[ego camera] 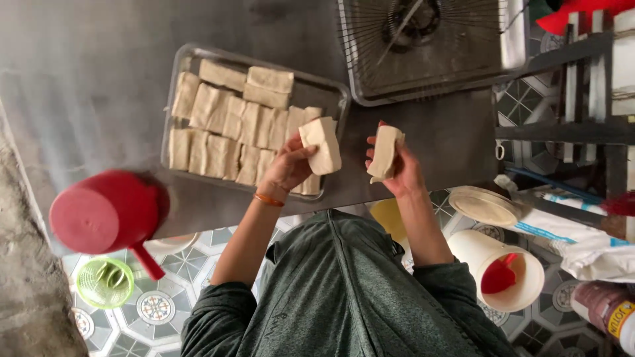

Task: Using a metal hook to stir a pot and then manually arranging tofu blocks on a tray

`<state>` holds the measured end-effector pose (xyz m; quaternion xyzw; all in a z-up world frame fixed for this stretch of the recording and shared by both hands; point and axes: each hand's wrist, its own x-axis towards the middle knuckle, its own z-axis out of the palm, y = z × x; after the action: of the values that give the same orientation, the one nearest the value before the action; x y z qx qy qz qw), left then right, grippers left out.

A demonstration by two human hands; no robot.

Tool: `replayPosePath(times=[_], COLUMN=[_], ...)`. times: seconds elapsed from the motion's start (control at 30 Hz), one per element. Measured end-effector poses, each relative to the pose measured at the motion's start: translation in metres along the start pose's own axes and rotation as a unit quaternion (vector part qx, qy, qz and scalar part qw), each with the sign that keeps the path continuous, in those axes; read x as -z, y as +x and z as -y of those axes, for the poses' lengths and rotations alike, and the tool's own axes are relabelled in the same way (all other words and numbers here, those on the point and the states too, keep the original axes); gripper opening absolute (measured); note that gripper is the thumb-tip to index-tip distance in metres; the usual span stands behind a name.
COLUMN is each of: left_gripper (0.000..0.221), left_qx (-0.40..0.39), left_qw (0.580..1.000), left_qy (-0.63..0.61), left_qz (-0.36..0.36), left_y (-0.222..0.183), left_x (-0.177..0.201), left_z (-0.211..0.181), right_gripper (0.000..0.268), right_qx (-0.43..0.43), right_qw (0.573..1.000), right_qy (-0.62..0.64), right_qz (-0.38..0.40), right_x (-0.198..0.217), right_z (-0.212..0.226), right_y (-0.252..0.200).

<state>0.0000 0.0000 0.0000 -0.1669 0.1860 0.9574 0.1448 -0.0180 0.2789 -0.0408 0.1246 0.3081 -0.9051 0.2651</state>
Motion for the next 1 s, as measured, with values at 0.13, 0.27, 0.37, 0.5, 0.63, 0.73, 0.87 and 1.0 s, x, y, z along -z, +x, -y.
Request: replayPosePath(times=[0.13,0.27,0.37,0.5,0.63,0.73,0.87,1.0], left_gripper=[0.045,0.042,0.041,0.046,0.055,0.058,0.059,0.055], left_qx=[0.037,0.047,0.054,0.032,-0.032,-0.078,-0.126,-0.179], left_qw=[0.997,0.994,0.992,0.988,0.975,0.967,0.954,0.849], left_qy=[0.064,0.084,0.090,0.111,0.169,0.196,0.239,0.480], left_qz=[-0.020,-0.042,-0.066,-0.106,-0.144,-0.141,-0.128,-0.129], left_y=[0.027,0.067,0.090,0.131,0.174,0.203,0.250,0.255], left_x=[-0.038,-0.035,-0.051,-0.055,-0.072,-0.079,-0.050,-0.055], left_z=[0.024,0.066,0.089,0.124,0.148,0.159,0.173,0.157], right_gripper=[0.051,0.070,0.046,0.045,0.056,0.063,0.066,0.060], right_qx=[0.009,0.040,0.065,0.099,0.161,0.156,0.140,0.166], right_qw=[0.998,0.999,0.992,0.979,0.961,0.972,0.979,0.973], right_qy=[0.001,0.030,-0.011,-0.062,-0.133,-0.126,-0.123,-0.130], right_qz=[-0.070,-0.017,-0.111,-0.166,-0.180,-0.123,-0.081,-0.091], right_x=[0.025,0.056,0.093,0.107,0.089,0.115,0.127,0.117], right_z=[0.026,0.064,0.078,0.113,0.164,0.189,0.194,0.190], right_y=[-0.009,-0.007,0.001,0.012,0.035,0.053,0.066,0.068])
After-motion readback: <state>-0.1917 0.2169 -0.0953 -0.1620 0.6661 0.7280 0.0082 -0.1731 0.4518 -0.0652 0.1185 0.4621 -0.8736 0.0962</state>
